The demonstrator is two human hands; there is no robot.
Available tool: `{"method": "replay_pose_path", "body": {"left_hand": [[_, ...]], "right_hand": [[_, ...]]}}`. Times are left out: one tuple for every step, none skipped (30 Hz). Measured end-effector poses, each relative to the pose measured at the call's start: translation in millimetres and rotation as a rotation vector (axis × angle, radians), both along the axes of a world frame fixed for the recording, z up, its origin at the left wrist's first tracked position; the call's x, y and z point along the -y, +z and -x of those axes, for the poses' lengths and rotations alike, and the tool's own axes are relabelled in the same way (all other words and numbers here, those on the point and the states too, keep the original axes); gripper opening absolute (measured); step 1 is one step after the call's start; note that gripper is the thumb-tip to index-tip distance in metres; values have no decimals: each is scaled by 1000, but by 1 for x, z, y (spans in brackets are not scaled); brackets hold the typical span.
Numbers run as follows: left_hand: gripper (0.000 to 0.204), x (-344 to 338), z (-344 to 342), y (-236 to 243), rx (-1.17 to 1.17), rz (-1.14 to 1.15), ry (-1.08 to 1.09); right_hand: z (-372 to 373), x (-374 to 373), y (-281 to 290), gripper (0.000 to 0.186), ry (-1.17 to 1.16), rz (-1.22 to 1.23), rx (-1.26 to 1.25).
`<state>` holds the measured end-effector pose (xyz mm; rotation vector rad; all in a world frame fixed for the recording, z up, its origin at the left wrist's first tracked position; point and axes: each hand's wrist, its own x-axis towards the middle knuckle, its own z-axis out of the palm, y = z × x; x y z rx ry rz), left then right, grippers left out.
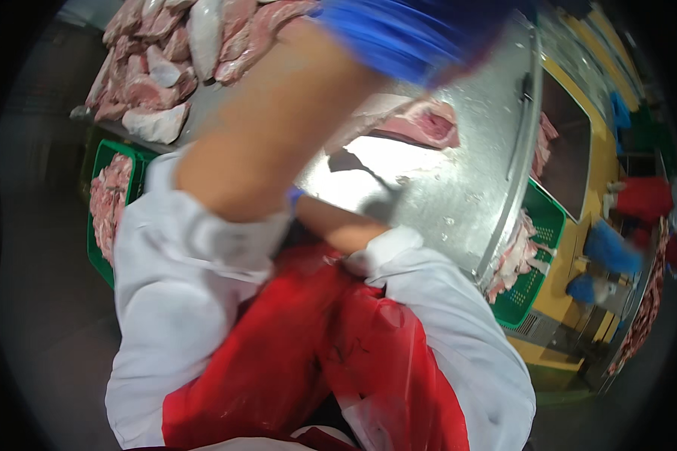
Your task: The person repeatedly cuts large pieces of raw meat on a stainless steel table using a knife. They trim fat and separate portions, placing trimmed pieces into a green basket and finished cuts onto the table.
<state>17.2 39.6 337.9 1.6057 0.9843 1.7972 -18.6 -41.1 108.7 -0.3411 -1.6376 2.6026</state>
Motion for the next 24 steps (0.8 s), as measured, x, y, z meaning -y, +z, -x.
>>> {"method": "replay_pose_path", "body": {"left_hand": [[28, 5, 24, 8, 79, 31, 12], [28, 11, 49, 12, 177, 55, 46], [27, 22, 74, 14, 271, 64, 104], [27, 40, 96, 16, 340, 66, 207], [27, 57, 117, 10, 394, 86, 299], [27, 79, 136, -3, 386, 152, 396], [27, 91, 148, -30, 320, 297, 441], [29, 114, 164, -76, 65, 507, 461], [32, 134, 178, -122, -267, 699, 464], [36, 154, 193, -170, -584, 832, 428], [38, 163, 179, -212, -884, 786, 423], [43, 149, 150, -235, -1007, 623, 368], [47, 129, 106, -251, -1122, 456, 316], [52, 101, 55, -246, -1038, 673, 148], [57, 82, 31, -293, -1020, 488, 139], [55, 55, -8, -301, -1021, 437, 122], [54, 32, -41, -305, -1033, 451, 150], [42, 15, -61, -305, -1153, 585, 120], [25, 3, -73, -319, -1326, 663, 195], [21, 0, -80, -321, -1387, 660, 184], [19, -2, -84, -322, -1452, 654, 175], [19, -1, -86, -324, -1431, 675, 183], [18, 3, -86, -325, -1414, 698, 193], [18, 7, -86, -327, -1395, 721, 204]], "right_hand": [[-20, -13, 10, 48, 50, -141, 56], [-44, -28, 17, 47, 82, -284, 129], [-75, -42, 26, 50, 176, -562, 299], [-108, -47, 26, 48, 194, -566, 347], [-152, -57, 22, 44, 246, -515, 351], [-194, -61, 30, 52, 329, -450, 453], [-248, -61, 15, 53, 262, -511, 415], [-295, -58, 24, 57, 241, -344, 500], [-341, -49, 26, 61, 139, -307, 519], [-383, -39, 18, 61, 22, -160, 517], [-424, -30, 9, 61, -97, -14, 506], [-442, -18, 13, 58, -315, -15, 593], [-454, -13, 8, 56, -460, -94, 598], [-454, -15, 9, 54, -515, -175, 636], [-447, -24, 12, 52, -555, -266, 674], [-442, -27, 2, 52, -570, -535, 657], [-432, -32, -16, 52, -575, -809, 627], [-421, -35, -27, 52, -565, -1078, 584], [-408, -34, -30, 53, -508, -975, 666], [-397, -29, -36, 53, -446, -968, 771], [-390, -25, -42, 53, -385, -960, 871], [-389, -21, -41, 53, -379, -957, 898], [-387, -15, -38, 53, -373, -954, 919], [-387, -10, -36, 53, -365, -951, 940]]}}
